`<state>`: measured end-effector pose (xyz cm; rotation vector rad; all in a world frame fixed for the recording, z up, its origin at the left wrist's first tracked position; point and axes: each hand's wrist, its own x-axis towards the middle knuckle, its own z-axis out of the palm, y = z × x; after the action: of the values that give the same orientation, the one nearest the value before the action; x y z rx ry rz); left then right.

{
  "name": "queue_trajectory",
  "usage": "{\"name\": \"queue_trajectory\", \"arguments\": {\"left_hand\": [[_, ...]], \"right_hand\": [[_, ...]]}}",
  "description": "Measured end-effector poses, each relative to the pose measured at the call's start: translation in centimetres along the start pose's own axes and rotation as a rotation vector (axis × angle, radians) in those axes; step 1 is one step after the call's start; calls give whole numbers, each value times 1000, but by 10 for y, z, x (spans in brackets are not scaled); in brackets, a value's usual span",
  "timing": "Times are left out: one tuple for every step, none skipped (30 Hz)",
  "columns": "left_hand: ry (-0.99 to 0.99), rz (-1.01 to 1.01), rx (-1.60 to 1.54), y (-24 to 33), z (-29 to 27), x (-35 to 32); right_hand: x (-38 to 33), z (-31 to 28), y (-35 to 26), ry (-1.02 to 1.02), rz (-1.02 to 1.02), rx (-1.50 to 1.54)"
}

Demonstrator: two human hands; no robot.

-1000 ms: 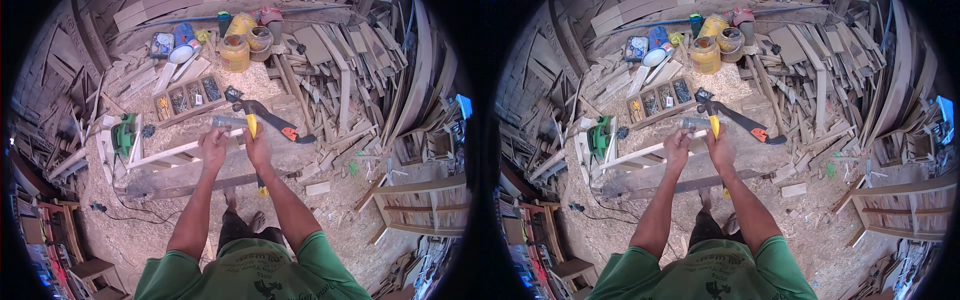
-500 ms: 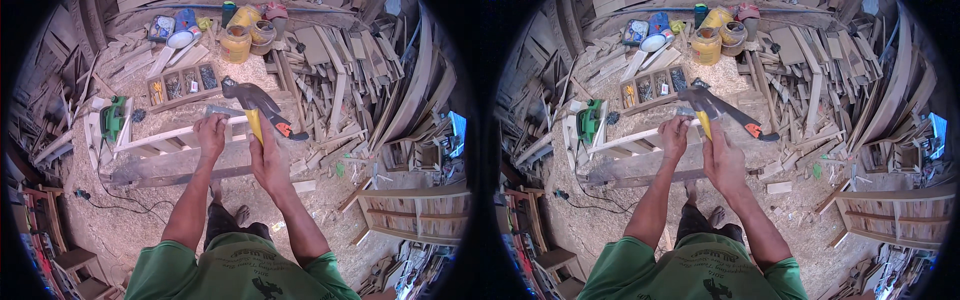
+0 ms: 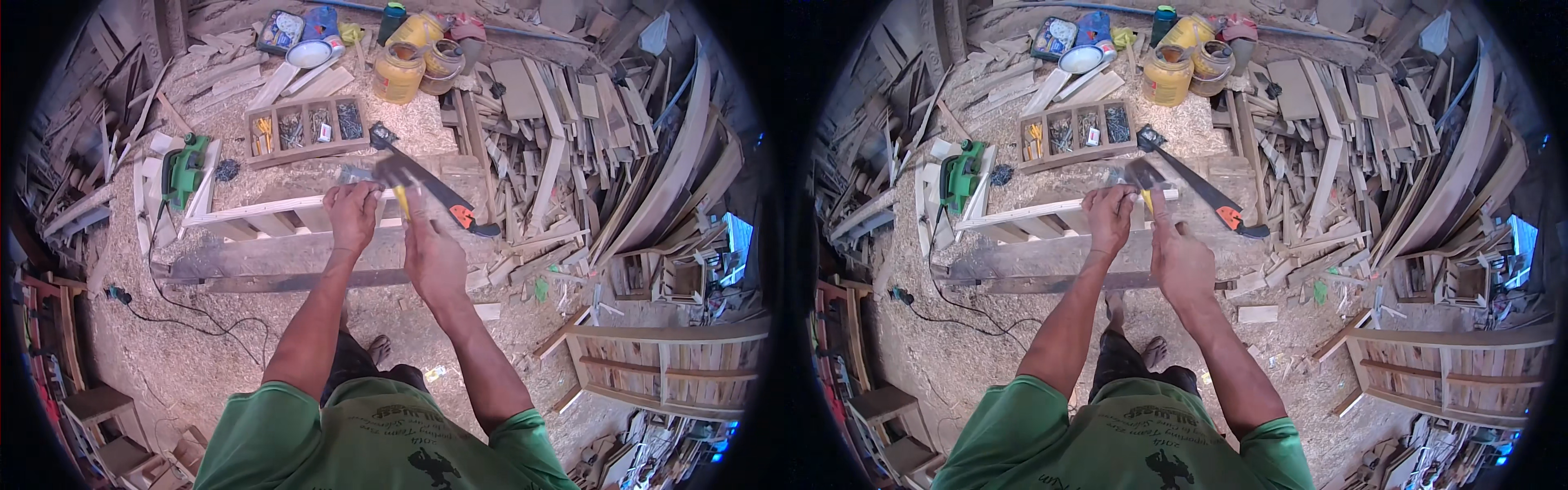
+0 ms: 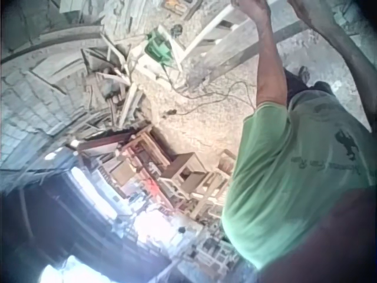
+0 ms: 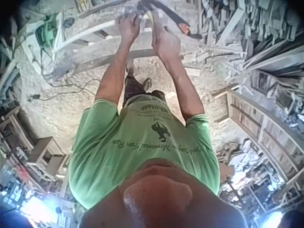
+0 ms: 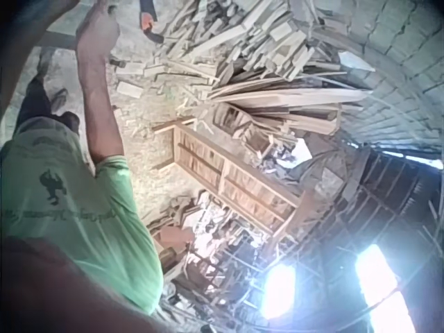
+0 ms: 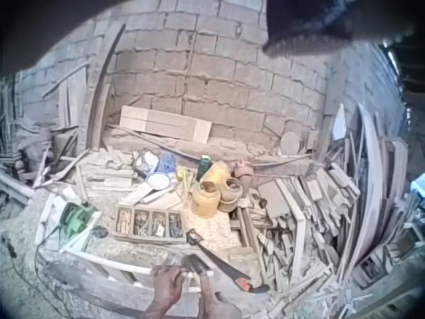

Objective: The person assembles a wooden frame by nailing small wooden slats onto a larger wooden structure. They use a hammer to drive nails into the wood, securing the pieces together on a workbench.

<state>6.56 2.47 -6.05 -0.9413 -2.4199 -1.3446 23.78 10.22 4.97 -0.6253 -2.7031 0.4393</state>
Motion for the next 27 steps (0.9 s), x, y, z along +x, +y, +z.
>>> {"name": "queue_trajectory", "arguments": {"left_hand": [[17, 10, 0, -2, 0, -1], [34, 21, -1, -4, 1, -3], [51, 32, -2, -6, 2, -2], [-5, 13, 1, -4, 0, -2], [-61, -6, 2, -4, -2, 1], [-118, -24, 3, -3, -5, 3], [-105, 39, 95, -1, -7, 5], [-93, 94, 192, -2, -10, 4], [-81, 150, 289, -3, -13, 4], [-63, 180, 345, -5, -15, 5], [-50, 203, 402, -9, -17, 4], [-39, 225, 459, -13, -17, 1], [-31, 229, 445, -14, -15, -1], [-20, 231, 434, -16, -15, -2], [-14, 233, 424, -19, -14, -6], [-10, 237, 420, -20, -14, -7], [-1, 243, 418, -21, -13, -5], [8, 248, 418, -21, -13, -6], [8, 246, 415, -20, -13, -7], [7, 249, 413, -19, -12, -7], [6, 252, 411, -19, -13, -7], [-2, 248, 415, -20, -13, -7], [-5, 241, 424, -24, -12, -8], [-4, 240, 420, -21, -11, -4], [-27, 212, 405, -17, -10, -1], [-65, 191, 385, -11, -10, -3], [-95, 170, 368, -8, -11, 1]], "right_hand": [[2, -1, 0, -26, 16, 36], [4, -4, 3, -52, 33, 72], [6, -7, 4, -79, 50, 107], [0, -11, 4, -15, 50, 170], [-1, -16, 2, 56, 15, 230], [-2, -21, -1, 128, -19, 289], [-1, -31, -3, 209, -57, 344], [-1, -41, -7, 230, -68, 352], [-1, -55, -12, 251, -78, 361], [-1, -70, -17, 273, -80, 372], [-1, -85, -21, 293, -83, 385], [0, -100, -25, 313, -77, 400], [5, -116, -31, 345, -88, 409], [10, -129, -36, 424, -124, 444], [16, -140, -42, 510, -160, 484], [27, -149, -48, 616, -208, 539], [36, -154, -53, 720, -257, 609], [41, -152, -55, 790, -287, 667], [43, -149, -54, 838, -309, 691], [38, -136, -48, 813, -275, 685], [38, -118, -39, 772, -286, 581], [32, -94, -27, 670, -273, 431], [22, -64, -16, 483, -217, 278], [10, -39, -5, 250, -124, 145], [1, -18, 5, 108, -79, 64], [-7, 0, 14, 75, -67, 44], [-11, 7, 16, 103, -46, 74]]}}
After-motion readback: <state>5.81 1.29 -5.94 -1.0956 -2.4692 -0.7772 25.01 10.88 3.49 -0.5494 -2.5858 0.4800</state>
